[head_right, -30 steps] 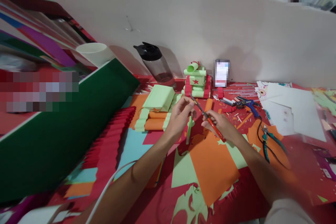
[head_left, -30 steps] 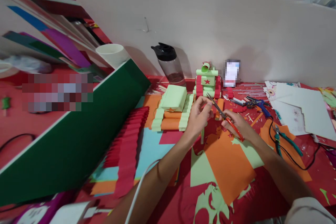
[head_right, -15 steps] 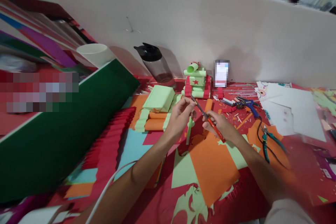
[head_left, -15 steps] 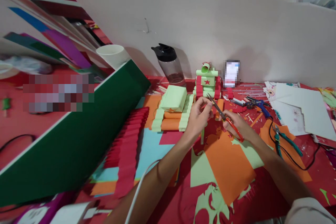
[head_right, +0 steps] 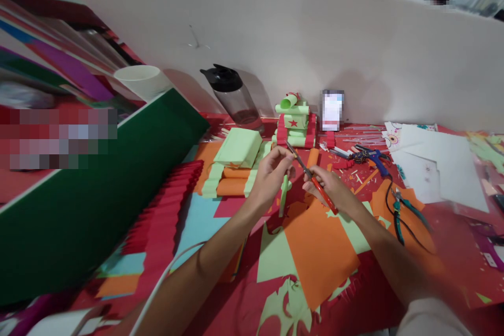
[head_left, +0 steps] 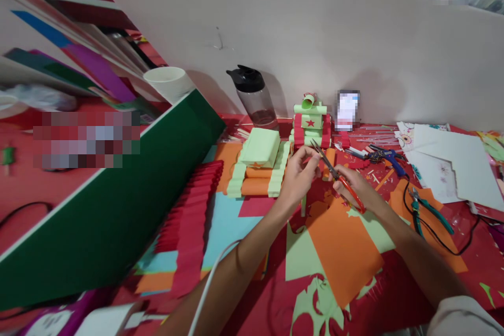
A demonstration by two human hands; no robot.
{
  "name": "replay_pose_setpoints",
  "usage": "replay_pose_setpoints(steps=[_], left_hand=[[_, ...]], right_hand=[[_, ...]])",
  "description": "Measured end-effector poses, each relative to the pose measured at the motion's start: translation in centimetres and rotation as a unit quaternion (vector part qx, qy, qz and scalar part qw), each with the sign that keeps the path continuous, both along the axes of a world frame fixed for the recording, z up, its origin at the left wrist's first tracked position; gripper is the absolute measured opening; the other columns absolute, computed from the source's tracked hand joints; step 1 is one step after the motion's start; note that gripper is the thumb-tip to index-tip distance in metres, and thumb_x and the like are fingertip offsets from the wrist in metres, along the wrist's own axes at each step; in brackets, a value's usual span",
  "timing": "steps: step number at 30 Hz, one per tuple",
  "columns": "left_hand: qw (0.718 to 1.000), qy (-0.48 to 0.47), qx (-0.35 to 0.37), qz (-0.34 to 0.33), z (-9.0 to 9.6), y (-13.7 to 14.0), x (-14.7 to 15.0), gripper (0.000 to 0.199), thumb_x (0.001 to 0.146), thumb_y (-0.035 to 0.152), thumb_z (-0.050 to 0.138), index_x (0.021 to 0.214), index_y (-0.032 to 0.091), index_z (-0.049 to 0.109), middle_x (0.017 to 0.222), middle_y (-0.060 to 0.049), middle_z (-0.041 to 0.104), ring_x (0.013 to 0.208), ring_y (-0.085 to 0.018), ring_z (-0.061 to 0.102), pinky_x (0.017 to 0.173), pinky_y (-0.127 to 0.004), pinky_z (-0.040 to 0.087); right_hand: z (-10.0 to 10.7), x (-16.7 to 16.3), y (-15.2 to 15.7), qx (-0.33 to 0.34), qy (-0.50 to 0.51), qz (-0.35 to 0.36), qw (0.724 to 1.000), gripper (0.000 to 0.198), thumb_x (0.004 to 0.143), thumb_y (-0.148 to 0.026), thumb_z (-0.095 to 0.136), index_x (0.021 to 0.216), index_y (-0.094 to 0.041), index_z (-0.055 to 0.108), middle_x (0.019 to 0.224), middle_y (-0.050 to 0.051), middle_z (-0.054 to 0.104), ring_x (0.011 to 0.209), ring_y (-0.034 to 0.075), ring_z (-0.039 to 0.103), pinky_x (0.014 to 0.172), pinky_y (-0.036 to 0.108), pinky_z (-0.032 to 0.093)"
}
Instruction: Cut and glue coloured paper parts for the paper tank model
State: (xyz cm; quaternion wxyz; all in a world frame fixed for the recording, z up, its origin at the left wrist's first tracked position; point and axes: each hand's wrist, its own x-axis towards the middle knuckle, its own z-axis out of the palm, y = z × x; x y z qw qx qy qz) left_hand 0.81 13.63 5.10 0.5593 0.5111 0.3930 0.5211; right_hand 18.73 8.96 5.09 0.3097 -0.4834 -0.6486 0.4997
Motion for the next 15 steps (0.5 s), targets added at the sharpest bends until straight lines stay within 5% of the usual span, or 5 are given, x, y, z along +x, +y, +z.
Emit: replay_pose_setpoints(steps=[15], left_hand=[[1.000, -0.002, 0.002, -0.007, -0.4, 0.1, 0.1, 0.026, 0.088, 0.042, 0.069, 0.078, 0.022, 0.055, 0.063, 0.007, 0.054, 0.053, -0.010, 0.052, 0.055, -0.023, 0.042]], right_hand=[[-2.8, 0.3, 0.3, -0.012, 0.049, -0.011, 0.999, 0.051, 0.096, -0.074, 0.059, 0.105, -0.024, 0.056, 0.069, -0.006, 0.053, 0.048, 0.009, 0.046, 0.045, 0.021, 0.036]])
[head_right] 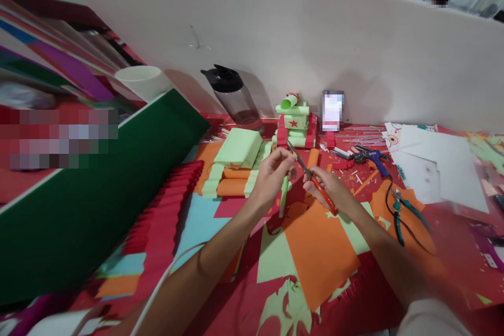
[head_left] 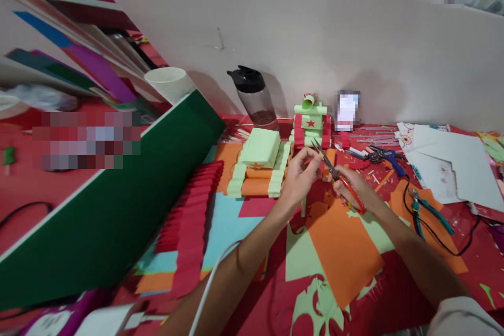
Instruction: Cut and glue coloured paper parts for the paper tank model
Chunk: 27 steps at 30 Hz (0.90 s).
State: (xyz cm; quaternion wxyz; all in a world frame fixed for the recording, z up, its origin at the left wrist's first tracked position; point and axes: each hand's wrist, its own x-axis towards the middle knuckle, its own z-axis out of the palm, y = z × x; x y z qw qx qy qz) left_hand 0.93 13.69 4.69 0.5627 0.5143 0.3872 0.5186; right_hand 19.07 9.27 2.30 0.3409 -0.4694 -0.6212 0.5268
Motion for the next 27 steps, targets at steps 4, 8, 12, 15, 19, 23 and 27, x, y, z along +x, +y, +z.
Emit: replay_pose_setpoints(steps=[4, 8, 12, 15, 19, 23, 27], left_hand=[[1.000, 0.001, 0.003, -0.007, -0.02, 0.01, -0.02, 0.028, 0.087, 0.043, 0.070, 0.078, 0.022, 0.054, 0.060, 0.007, 0.052, 0.052, -0.010, 0.052, 0.054, -0.023, 0.042], [1.000, 0.000, 0.004, -0.007, 0.01, 0.01, -0.07, 0.027, 0.088, 0.042, 0.069, 0.078, 0.022, 0.054, 0.061, 0.007, 0.053, 0.053, -0.010, 0.052, 0.055, -0.023, 0.042], [1.000, 0.005, 0.008, -0.005, 0.05, 0.02, -0.12, 0.026, 0.089, 0.041, 0.069, 0.079, 0.022, 0.054, 0.062, 0.007, 0.053, 0.053, -0.010, 0.052, 0.055, -0.023, 0.043], [1.000, 0.009, 0.008, -0.006, 0.08, 0.00, -0.15, 0.025, 0.089, 0.041, 0.068, 0.079, 0.022, 0.054, 0.061, 0.007, 0.053, 0.053, -0.010, 0.051, 0.055, -0.023, 0.042], [1.000, 0.006, 0.008, -0.006, 0.06, 0.01, -0.16, 0.025, 0.089, 0.040, 0.067, 0.078, 0.022, 0.054, 0.062, 0.007, 0.053, 0.052, -0.010, 0.051, 0.055, -0.023, 0.042], [1.000, 0.006, 0.010, -0.008, 0.04, 0.07, -0.13, 0.025, 0.089, 0.040, 0.067, 0.078, 0.022, 0.054, 0.062, 0.007, 0.053, 0.052, -0.010, 0.051, 0.055, -0.024, 0.042], [1.000, 0.009, 0.010, -0.008, 0.06, 0.06, -0.14, 0.025, 0.088, 0.041, 0.067, 0.078, 0.022, 0.054, 0.061, 0.007, 0.053, 0.052, -0.010, 0.051, 0.055, -0.024, 0.041]], right_hand=[[-0.24, -0.12, -0.02, -0.005, 0.009, -0.002, 1.000, 0.051, 0.097, -0.074, 0.057, 0.106, -0.024, 0.056, 0.069, -0.006, 0.053, 0.047, 0.009, 0.044, 0.044, 0.021, 0.036], [-0.12, -0.30, -0.09, -0.006, 0.008, -0.007, 1.000, 0.049, 0.097, -0.072, 0.057, 0.105, -0.024, 0.055, 0.068, -0.006, 0.053, 0.046, 0.008, 0.044, 0.044, 0.021, 0.036], [0.12, -0.42, -0.17, -0.001, 0.005, -0.009, 1.000, 0.048, 0.098, -0.071, 0.056, 0.103, -0.023, 0.055, 0.067, -0.006, 0.053, 0.047, 0.009, 0.045, 0.045, 0.021, 0.037], [0.17, -0.44, -0.20, -0.004, 0.007, -0.010, 1.000, 0.049, 0.097, -0.072, 0.057, 0.103, -0.024, 0.055, 0.067, -0.007, 0.052, 0.047, 0.009, 0.044, 0.045, 0.021, 0.037], [0.17, -0.46, -0.21, -0.006, 0.012, -0.011, 1.000, 0.050, 0.097, -0.073, 0.058, 0.103, -0.024, 0.055, 0.066, -0.007, 0.052, 0.046, 0.008, 0.043, 0.044, 0.021, 0.035], [0.36, -0.53, -0.25, -0.010, 0.010, -0.012, 1.000, 0.051, 0.096, -0.074, 0.059, 0.102, -0.024, 0.054, 0.066, -0.007, 0.051, 0.046, 0.008, 0.042, 0.044, 0.020, 0.035], [0.60, -0.68, -0.38, -0.006, 0.004, -0.014, 1.000, 0.051, 0.096, -0.075, 0.059, 0.100, -0.024, 0.054, 0.063, -0.008, 0.048, 0.045, 0.008, 0.041, 0.043, 0.020, 0.036]])
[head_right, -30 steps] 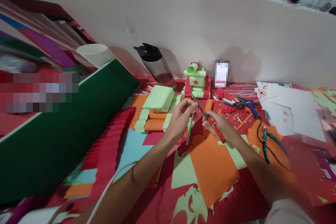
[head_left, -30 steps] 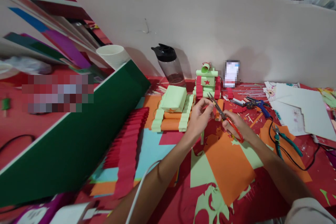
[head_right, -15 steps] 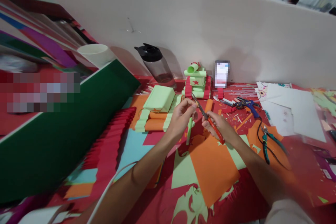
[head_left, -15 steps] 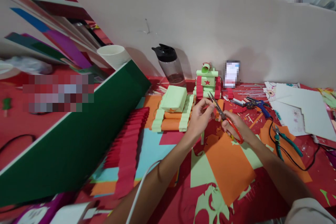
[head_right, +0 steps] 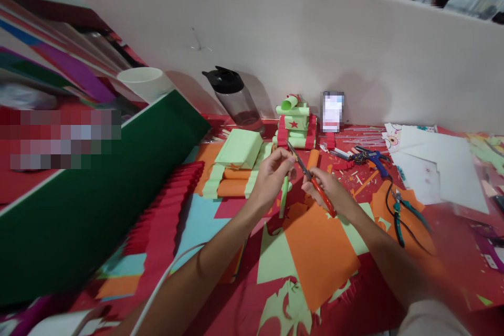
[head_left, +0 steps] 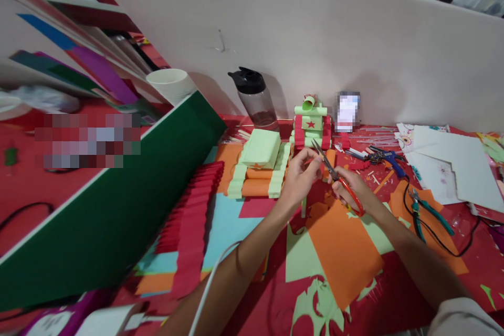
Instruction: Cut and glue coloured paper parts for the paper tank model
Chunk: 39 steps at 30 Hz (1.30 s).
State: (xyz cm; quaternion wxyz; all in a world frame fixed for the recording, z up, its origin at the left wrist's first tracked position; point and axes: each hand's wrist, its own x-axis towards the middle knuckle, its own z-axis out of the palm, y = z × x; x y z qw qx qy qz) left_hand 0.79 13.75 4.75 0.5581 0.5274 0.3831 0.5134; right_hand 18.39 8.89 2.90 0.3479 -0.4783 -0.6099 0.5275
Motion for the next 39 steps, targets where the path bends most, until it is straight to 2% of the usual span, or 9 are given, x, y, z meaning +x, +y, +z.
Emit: replay_pose_setpoints(steps=[8, 12, 16, 19, 23, 26, 28, 34, 39], left_hand=[[1.000, 0.016, 0.005, -0.023, -0.8, 0.0, 0.0, 0.020, 0.090, 0.038, 0.065, 0.081, 0.021, 0.059, 0.066, 0.006, 0.055, 0.054, -0.010, 0.051, 0.058, -0.025, 0.042], [1.000, 0.010, -0.007, -0.007, -0.9, 0.1, 0.0, 0.020, 0.089, 0.037, 0.066, 0.081, 0.022, 0.057, 0.070, 0.005, 0.058, 0.054, -0.010, 0.051, 0.057, -0.025, 0.043], [1.000, 0.005, -0.015, 0.021, -0.8, 0.2, 0.0, 0.023, 0.088, 0.041, 0.068, 0.081, 0.023, 0.054, 0.067, 0.006, 0.054, 0.053, -0.010, 0.052, 0.056, -0.024, 0.042], [1.000, 0.009, -0.015, 0.026, -1.1, 0.2, 0.1, 0.026, 0.088, 0.043, 0.069, 0.082, 0.023, 0.054, 0.070, 0.006, 0.056, 0.053, -0.009, 0.053, 0.055, -0.024, 0.042], [0.999, 0.025, -0.029, 0.005, -1.7, 0.2, 0.3, 0.031, 0.086, 0.046, 0.072, 0.081, 0.022, 0.054, 0.075, 0.004, 0.060, 0.052, -0.008, 0.051, 0.054, -0.024, 0.041], [0.998, 0.044, -0.026, -0.020, -2.2, 0.3, 0.5, 0.033, 0.085, 0.048, 0.073, 0.080, 0.022, 0.055, 0.072, 0.005, 0.059, 0.053, -0.008, 0.050, 0.056, -0.024, 0.041], [0.997, 0.062, -0.022, -0.039, -2.4, 0.3, 0.5, 0.034, 0.085, 0.049, 0.074, 0.080, 0.021, 0.056, 0.072, 0.004, 0.059, 0.055, -0.009, 0.050, 0.057, -0.024, 0.042], [0.986, 0.129, -0.002, -0.105, -2.8, 0.0, 0.9, 0.035, 0.087, 0.053, 0.073, 0.084, 0.020, 0.061, 0.072, 0.003, 0.061, 0.058, -0.010, 0.050, 0.059, -0.024, 0.041], [0.974, 0.150, 0.010, -0.167, -3.5, -1.0, 1.8, 0.042, 0.085, 0.060, 0.075, 0.084, 0.020, 0.062, 0.071, 0.002, 0.060, 0.060, -0.012, 0.051, 0.058, -0.024, 0.041]], right_hand=[[2.1, 0.3, -0.1, 0.013, -0.015, -0.040, 0.999, 0.045, 0.095, -0.067, 0.064, 0.099, -0.024, 0.054, 0.067, -0.007, 0.050, 0.049, 0.011, 0.046, 0.046, 0.024, 0.040], [4.4, 3.5, 0.7, 0.058, -0.144, -0.021, 0.988, 0.038, 0.092, -0.058, 0.072, 0.093, -0.023, 0.058, 0.075, -0.004, 0.051, 0.061, 0.013, 0.046, 0.058, 0.026, 0.039], [6.2, 8.2, 1.0, 0.066, -0.340, 0.020, 0.938, 0.033, 0.090, -0.055, 0.074, 0.100, -0.025, 0.063, 0.077, -0.002, 0.060, 0.067, 0.018, 0.052, 0.063, 0.028, 0.037], [6.6, 10.4, 0.6, 0.030, -0.431, 0.087, 0.897, 0.025, 0.090, -0.038, 0.072, 0.112, -0.026, 0.067, 0.088, 0.002, 0.070, 0.074, 0.021, 0.062, 0.065, 0.028, 0.039], [5.7, 10.3, 0.1, -0.008, -0.486, 0.179, 0.856, 0.023, 0.077, -0.012, 0.069, 0.097, -0.025, 0.070, 0.079, 0.002, 0.069, 0.067, 0.019, 0.060, 0.059, 0.028, 0.033], [4.6, 9.1, 0.1, 0.000, -0.493, 0.208, 0.845, 0.029, 0.071, -0.007, 0.067, 0.092, -0.026, 0.071, 0.079, 0.002, 0.069, 0.068, 0.020, 0.059, 0.057, 0.028, 0.030], [3.9, 8.6, 0.1, 0.001, -0.494, 0.204, 0.845, 0.029, 0.068, -0.007, 0.069, 0.090, -0.026, 0.073, 0.082, 0.004, 0.071, 0.071, 0.021, 0.061, 0.057, 0.029, 0.030], [3.4, 8.3, 0.1, 0.036, -0.424, 0.167, 0.890, 0.020, 0.070, -0.010, 0.081, 0.082, -0.026, 0.078, 0.079, 0.003, 0.074, 0.072, 0.022, 0.065, 0.062, 0.030, 0.034], [5.2, 7.1, -0.5, 0.076, -0.397, 0.116, 0.907, 0.018, 0.092, -0.033, 0.074, 0.108, -0.025, 0.075, 0.089, 0.006, 0.078, 0.083, 0.025, 0.069, 0.068, 0.030, 0.036]])
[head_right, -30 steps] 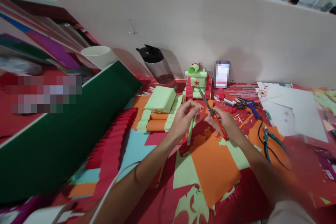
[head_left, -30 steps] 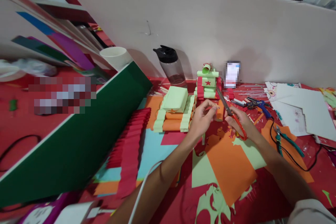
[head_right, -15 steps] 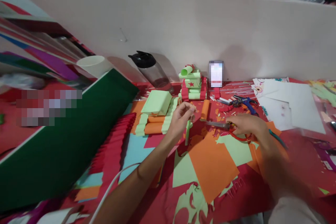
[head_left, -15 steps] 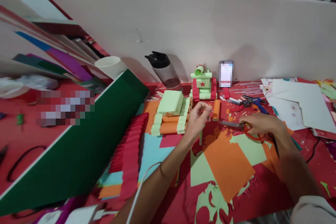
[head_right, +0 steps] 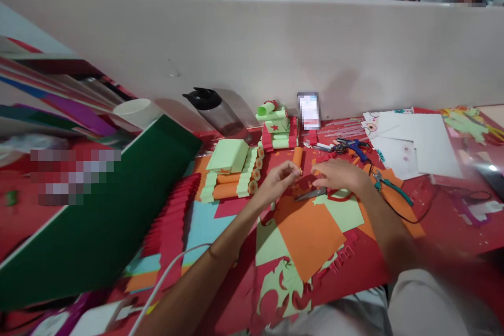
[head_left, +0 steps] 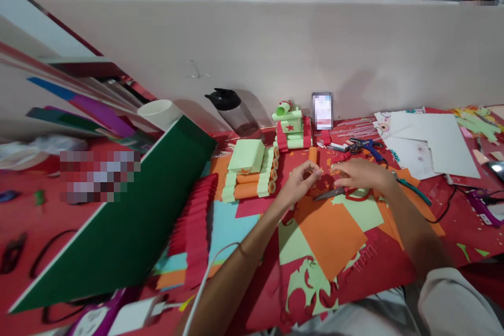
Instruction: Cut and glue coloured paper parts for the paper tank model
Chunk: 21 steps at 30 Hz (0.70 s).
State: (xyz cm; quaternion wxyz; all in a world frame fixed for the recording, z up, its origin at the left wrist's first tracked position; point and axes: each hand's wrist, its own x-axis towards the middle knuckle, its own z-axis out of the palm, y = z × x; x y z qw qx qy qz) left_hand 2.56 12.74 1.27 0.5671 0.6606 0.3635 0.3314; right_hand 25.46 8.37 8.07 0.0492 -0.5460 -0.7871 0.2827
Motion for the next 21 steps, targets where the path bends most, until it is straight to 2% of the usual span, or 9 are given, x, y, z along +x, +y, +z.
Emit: replay_pose_setpoints(steps=[2, 4, 9, 12, 15, 21], left_hand=[[1.000, 0.004, 0.003, -0.025, -0.4, -0.6, 0.1, 0.044, 0.086, 0.062, 0.073, 0.084, 0.020, 0.062, 0.070, 0.002, 0.060, 0.061, -0.012, 0.052, 0.058, -0.024, 0.041], [0.999, 0.008, 0.002, -0.036, -0.8, -1.3, 0.1, 0.045, 0.086, 0.063, 0.072, 0.085, 0.020, 0.062, 0.069, 0.002, 0.059, 0.060, -0.013, 0.052, 0.058, -0.025, 0.041], [0.999, 0.033, 0.024, -0.031, -1.9, -2.9, -0.7, 0.041, 0.089, 0.060, 0.070, 0.087, 0.019, 0.063, 0.071, 0.002, 0.060, 0.063, -0.013, 0.053, 0.061, -0.025, 0.041], [0.999, 0.035, 0.025, -0.021, -2.4, -3.4, -1.0, 0.041, 0.090, 0.059, 0.068, 0.086, 0.019, 0.062, 0.070, 0.003, 0.057, 0.062, -0.013, 0.050, 0.061, -0.025, 0.038], [1.000, 0.022, 0.016, -0.008, -2.8, -3.7, -1.1, 0.045, 0.088, 0.064, 0.069, 0.085, 0.019, 0.062, 0.073, 0.002, 0.060, 0.064, -0.014, 0.052, 0.063, -0.027, 0.041], [1.000, 0.026, 0.012, -0.007, -3.1, -3.6, -1.3, 0.049, 0.087, 0.068, 0.067, 0.085, 0.020, 0.063, 0.074, 0.000, 0.061, 0.069, -0.016, 0.054, 0.066, -0.028, 0.043]], right_hand=[[0.0, -0.9, -0.5, 0.005, 0.052, -0.019, 0.998, 0.019, 0.096, -0.037, 0.070, 0.109, -0.023, 0.071, 0.094, 0.007, 0.079, 0.086, 0.024, 0.071, 0.071, 0.030, 0.039], [-0.8, -1.7, -1.1, 0.008, 0.120, -0.044, 0.992, 0.014, 0.097, -0.033, 0.069, 0.105, -0.021, 0.070, 0.097, 0.007, 0.081, 0.091, 0.023, 0.073, 0.077, 0.030, 0.044], [-4.7, -3.3, -1.9, 0.022, 0.251, -0.108, 0.962, 0.008, 0.093, -0.025, 0.066, 0.090, -0.019, 0.069, 0.091, 0.006, 0.078, 0.086, 0.019, 0.073, 0.079, 0.030, 0.050], [-6.8, -3.9, -1.9, 0.012, 0.333, -0.129, 0.934, 0.011, 0.090, -0.028, 0.067, 0.088, -0.017, 0.069, 0.085, 0.004, 0.075, 0.082, 0.018, 0.070, 0.076, 0.029, 0.051], [-8.4, -4.5, -1.9, 0.000, 0.423, -0.147, 0.894, 0.017, 0.085, -0.032, 0.071, 0.088, -0.016, 0.070, 0.086, 0.003, 0.072, 0.081, 0.016, 0.067, 0.076, 0.028, 0.052], [-10.0, -4.8, -2.1, -0.031, 0.484, -0.185, 0.855, 0.031, 0.081, -0.043, 0.078, 0.097, -0.018, 0.067, 0.089, 0.002, 0.070, 0.077, 0.015, 0.064, 0.064, 0.024, 0.051]])
